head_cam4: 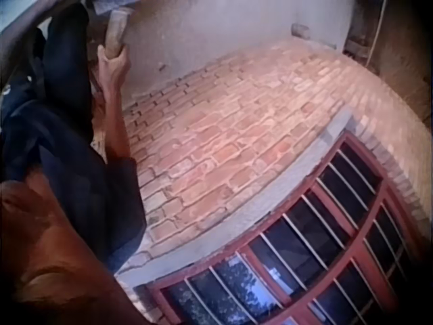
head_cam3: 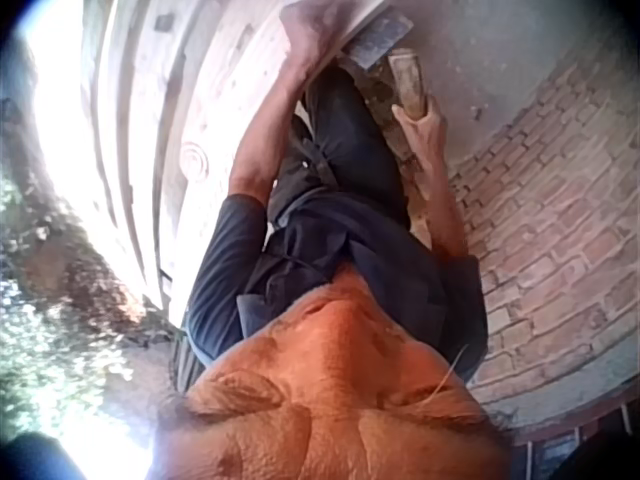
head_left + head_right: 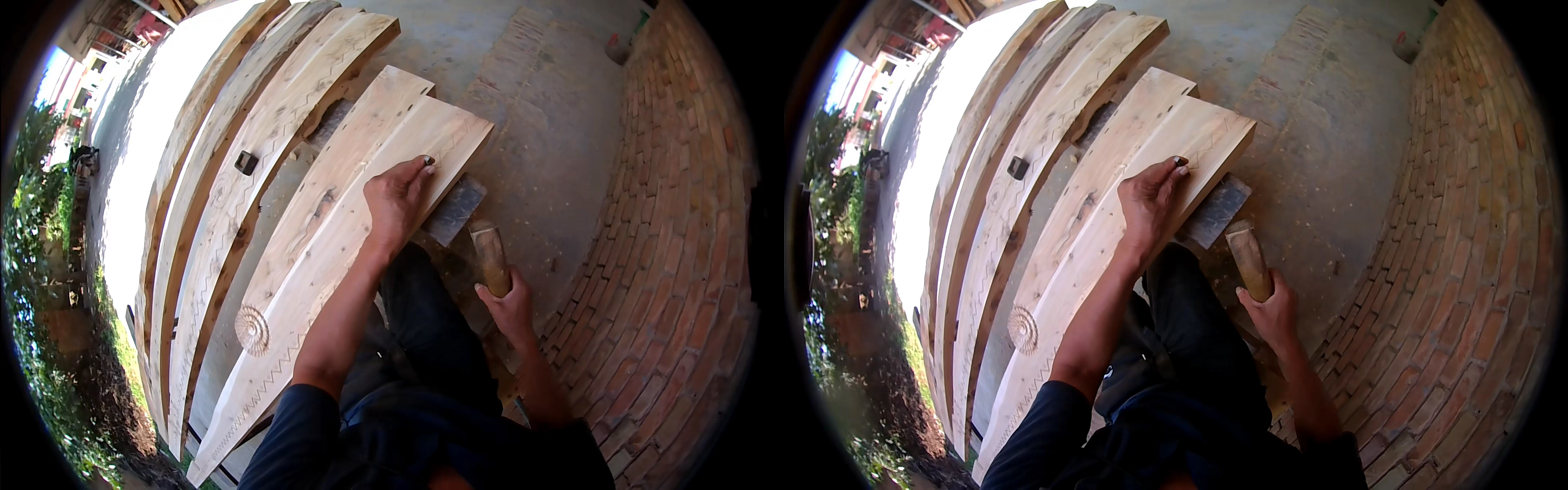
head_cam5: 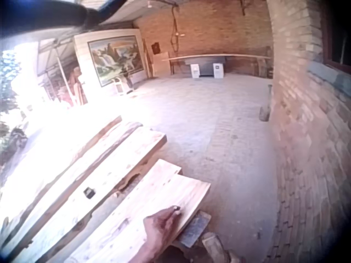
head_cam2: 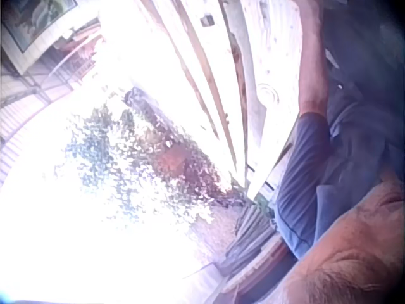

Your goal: The person carves decorative patterns into long wooden planks using a chisel and a wooden mallet. They repeatedly strike the chisel to create zigzag and spiral designs, then inspect the carved surfaces by running their hands over them.

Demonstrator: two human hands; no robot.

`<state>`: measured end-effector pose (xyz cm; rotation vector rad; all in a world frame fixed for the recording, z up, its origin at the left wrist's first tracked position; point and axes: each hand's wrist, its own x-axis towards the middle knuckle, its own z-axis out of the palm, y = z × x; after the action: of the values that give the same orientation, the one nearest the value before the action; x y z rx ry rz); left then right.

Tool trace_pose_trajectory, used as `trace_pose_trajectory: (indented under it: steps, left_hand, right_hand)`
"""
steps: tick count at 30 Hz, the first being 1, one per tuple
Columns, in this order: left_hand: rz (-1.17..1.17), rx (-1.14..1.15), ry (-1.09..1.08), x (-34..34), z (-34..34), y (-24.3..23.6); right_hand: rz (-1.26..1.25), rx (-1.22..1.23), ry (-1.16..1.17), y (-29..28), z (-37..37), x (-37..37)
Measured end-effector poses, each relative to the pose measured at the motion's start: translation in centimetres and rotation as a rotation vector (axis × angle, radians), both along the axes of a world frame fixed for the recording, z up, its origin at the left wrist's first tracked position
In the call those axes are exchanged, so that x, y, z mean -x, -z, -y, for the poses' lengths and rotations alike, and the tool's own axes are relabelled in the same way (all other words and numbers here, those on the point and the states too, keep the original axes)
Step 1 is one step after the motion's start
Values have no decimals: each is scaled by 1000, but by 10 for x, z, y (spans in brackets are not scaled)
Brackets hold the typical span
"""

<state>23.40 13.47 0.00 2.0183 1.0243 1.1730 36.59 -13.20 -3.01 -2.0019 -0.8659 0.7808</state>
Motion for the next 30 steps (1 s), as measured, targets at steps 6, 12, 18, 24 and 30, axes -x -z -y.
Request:
trace_pose_trajectory:
  steps: [6, 12, 18, 24, 30]
  left_hand:
    - [-71, -59, -24, 0, 2, -4]
    - [-86, -73, -9, 0, -1, 1]
    - [-154, -85, -7, 4, 1, -7]
    - [-175, -122, 43, 4, -4, 1]
    - [-155, -103, -13, 4, 6, -4]
  right_hand:
    - [366, -387, 33, -136, -84, -44]
    - [268, -1001, 83, -207, -123, -52]
    - [220, -1079, 87, -214, -137, -53]
    - [528, -608, -76, -133, -144, -54]
    - [856, -139, -179, -170, -138, -74]
